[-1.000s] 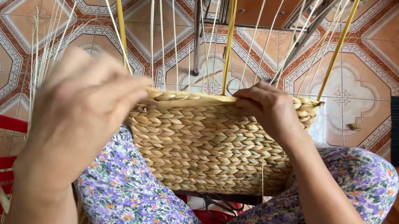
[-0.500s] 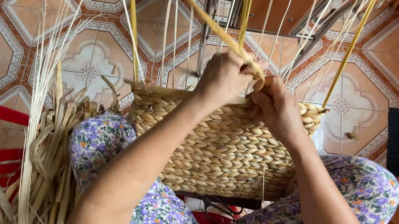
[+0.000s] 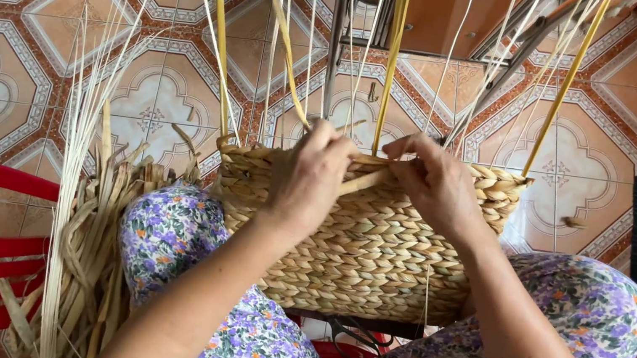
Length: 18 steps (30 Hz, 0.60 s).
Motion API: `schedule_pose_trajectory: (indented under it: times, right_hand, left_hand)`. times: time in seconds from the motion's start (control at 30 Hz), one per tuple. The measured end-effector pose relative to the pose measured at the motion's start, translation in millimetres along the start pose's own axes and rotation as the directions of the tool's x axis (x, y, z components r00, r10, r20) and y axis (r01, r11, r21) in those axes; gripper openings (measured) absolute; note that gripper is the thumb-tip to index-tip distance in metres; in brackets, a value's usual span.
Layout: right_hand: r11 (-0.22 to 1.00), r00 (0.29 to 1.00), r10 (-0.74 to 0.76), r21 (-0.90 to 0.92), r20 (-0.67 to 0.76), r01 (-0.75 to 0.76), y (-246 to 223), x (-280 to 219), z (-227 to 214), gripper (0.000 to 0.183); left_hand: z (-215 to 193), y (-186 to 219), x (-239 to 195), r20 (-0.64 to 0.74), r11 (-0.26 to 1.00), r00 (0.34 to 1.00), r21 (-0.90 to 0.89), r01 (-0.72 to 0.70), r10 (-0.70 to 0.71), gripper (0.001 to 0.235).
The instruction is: The person sits on the floor weaving a basket from dried palm strips, folding and threading strips over and under the woven wall to build up the rim. They pull strips tight, bend them around the edge, and reach to a pile of spare strips beside them to continue weaving.
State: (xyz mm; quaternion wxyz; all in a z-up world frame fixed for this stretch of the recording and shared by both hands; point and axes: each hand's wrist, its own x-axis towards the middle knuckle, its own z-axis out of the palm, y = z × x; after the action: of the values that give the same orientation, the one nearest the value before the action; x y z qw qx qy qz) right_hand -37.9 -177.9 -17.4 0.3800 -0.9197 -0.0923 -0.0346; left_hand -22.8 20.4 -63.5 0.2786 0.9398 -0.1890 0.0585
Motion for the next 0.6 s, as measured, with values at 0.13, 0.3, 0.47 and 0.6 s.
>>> schedule_pose_trajectory:
  times: [0.13, 0.3, 0.47, 0.6]
  right_hand:
    - [0.989, 0.995, 0.074, 0.137, -0.071, -0.064, 19.3, 0.0, 14.3, 0.009]
    - [0.955, 0.992, 0.095, 0.287, -0.081, -0.068, 18.1, 3.2, -4.8, 0.012]
    - [0.977, 0.996, 0.016, 0.212, -0.084, 0.002, 0.7, -2.9, -5.7, 0.016]
    - [0.941, 0.934, -0.339, -0.037, -0.114, 0.337, -4.4, 0.8, 12.2, 0.024]
  left_hand:
    - [-23.5, 3.2, -4.6, 0.033, 0.995, 0.999, 0.096, 0.000, -0.003, 0.015]
    - [-20.2, 19.2, -7.2, -0.052, 0.870, 0.894, 0.262, -0.418, 0.445, 0.048]
    - [-98.7, 38.4, 23.0, 0.565, 0.988, 0.823, 0.151, -0.037, -0.055, 0.022]
    - [-121.3, 29.2, 24.3, 0.012, 0.967, 0.978, 0.150, -0.206, 0.207, 0.018]
